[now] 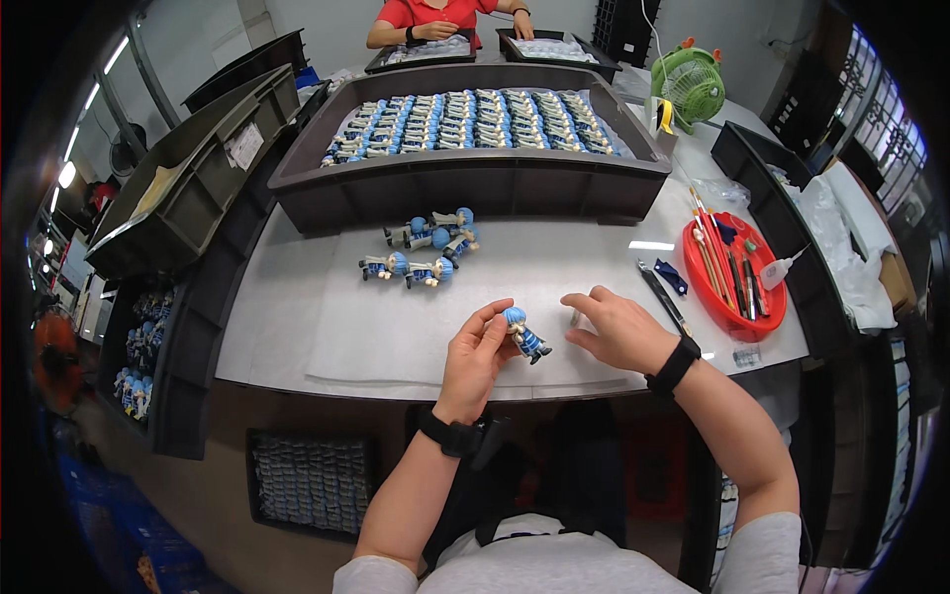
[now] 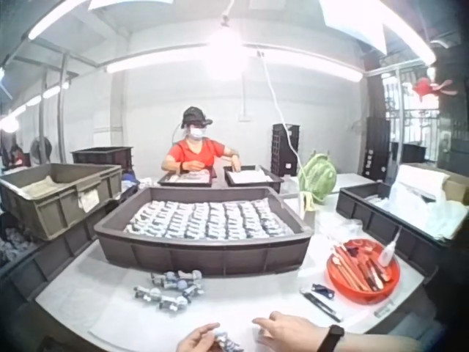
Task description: The person repeatedly picks up small blue and white figurines, attaches a cylindrical piece to each, and places the assembled units into a tray. The process is repeated for multiple figurines throughout the clip.
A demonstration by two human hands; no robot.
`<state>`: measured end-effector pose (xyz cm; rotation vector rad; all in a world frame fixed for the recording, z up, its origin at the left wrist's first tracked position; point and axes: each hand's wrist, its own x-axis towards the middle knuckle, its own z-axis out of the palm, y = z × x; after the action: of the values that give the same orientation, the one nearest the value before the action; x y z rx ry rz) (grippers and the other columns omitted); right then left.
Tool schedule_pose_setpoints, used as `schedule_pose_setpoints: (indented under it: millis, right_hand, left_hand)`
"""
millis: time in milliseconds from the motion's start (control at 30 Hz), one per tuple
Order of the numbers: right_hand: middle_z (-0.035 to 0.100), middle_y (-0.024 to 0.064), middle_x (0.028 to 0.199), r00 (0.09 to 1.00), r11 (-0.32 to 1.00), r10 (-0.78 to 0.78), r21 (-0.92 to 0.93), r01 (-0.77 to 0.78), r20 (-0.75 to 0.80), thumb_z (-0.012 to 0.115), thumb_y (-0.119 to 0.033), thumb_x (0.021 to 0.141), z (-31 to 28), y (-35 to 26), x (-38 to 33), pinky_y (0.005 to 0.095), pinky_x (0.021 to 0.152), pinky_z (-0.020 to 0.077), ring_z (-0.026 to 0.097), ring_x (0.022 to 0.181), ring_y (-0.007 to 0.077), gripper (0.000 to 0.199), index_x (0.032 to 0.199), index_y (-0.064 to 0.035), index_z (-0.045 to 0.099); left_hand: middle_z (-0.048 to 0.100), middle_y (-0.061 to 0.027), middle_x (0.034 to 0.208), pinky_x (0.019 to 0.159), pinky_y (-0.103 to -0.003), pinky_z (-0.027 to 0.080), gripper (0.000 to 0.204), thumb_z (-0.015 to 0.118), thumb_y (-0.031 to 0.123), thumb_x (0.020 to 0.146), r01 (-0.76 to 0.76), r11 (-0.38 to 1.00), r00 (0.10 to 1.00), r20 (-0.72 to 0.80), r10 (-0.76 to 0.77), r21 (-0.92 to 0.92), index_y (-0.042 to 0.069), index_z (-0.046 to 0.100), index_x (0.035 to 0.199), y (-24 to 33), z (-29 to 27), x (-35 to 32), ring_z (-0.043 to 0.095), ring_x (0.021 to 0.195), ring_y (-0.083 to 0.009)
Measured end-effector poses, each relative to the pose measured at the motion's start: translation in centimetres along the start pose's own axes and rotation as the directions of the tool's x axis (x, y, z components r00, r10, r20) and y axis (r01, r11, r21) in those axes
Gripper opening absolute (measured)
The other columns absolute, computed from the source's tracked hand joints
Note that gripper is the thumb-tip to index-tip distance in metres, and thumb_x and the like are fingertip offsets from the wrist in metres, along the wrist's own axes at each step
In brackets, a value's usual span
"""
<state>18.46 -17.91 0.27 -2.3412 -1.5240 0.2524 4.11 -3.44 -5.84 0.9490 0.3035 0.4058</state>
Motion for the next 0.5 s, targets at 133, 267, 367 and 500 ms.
schedule_pose_setpoints:
  millis: [133, 267, 367, 500]
  right_hand:
    - [0.059, 0.0198, 0.083, 0.998, 1.0, 0.029, 0.004, -0.029, 0.061, 0.061, -0.014, 0.081, 0.9, 2.3, 1.5, 0.0397, 0.072, 0.0479, 0.06, 0.08, 0.0338, 0.028, 0.105, -0.001, 0.053]
    - [0.058, 0.0201, 0.072, 0.993, 0.979, 0.116, 0.169, -0.116, 0.005, 0.06, -0.014, 0.081, 0.4, 3.0, 2.9, 0.0391, 0.072, 0.0477, 0.06, 0.08, 0.0327, 0.031, 0.107, 0.0006, 0.05]
    - [0.059, 0.017, 0.076, 0.982, 0.979, 0.156, 0.146, -0.139, -0.109, 0.06, -0.01, 0.081, 0.2, 3.3, 3.2, 0.038, 0.071, 0.048, 0.059, 0.073, 0.0342, 0.036, 0.113, 0.0003, 0.048]
    - [0.061, 0.0126, 0.084, 0.933, 0.997, -0.015, -0.081, -0.016, -0.36, 0.059, -0.01, 0.083, 1.0, 3.8, 2.4, 0.0332, 0.066, 0.0485, 0.058, 0.069, 0.0297, 0.037, 0.117, -0.0012, 0.048]
  left_hand:
    - [0.058, -0.0022, 0.099, 0.081, -0.028, 0.046, 0.03, 0.046, 0.02, 0.096, 0.013, 1.0, 0.999, 0.032, -0.013, -0.001, 0.004, 0.05, 0.122, -0.2, -0.4, 0.1, 0.055, 0.09, -0.0103]
    - [0.059, -0.0025, 0.099, 0.08, -0.027, 0.046, 0.03, 0.047, 0.019, 0.096, 0.023, 1.0, 0.999, 0.022, -0.023, 0.005, 0.004, 0.052, 0.121, 0.0, -0.3, 0.0, 0.056, 0.088, -0.0101]
    - [0.06, -0.0027, 0.099, 0.079, -0.026, 0.047, 0.03, 0.048, 0.019, 0.095, 0.02, 1.0, 1.0, 0.023, -0.02, -0.001, 0.003, 0.053, 0.121, 0.1, -0.4, -0.1, 0.056, 0.087, -0.0098]
    - [0.06, -0.0035, 0.1, 0.077, -0.025, 0.047, 0.032, 0.049, 0.02, 0.095, 0.013, 0.999, 1.0, 0.026, -0.014, 0.037, 0.001, 0.052, 0.121, -0.1, -0.4, -0.2, 0.056, 0.087, -0.0096]
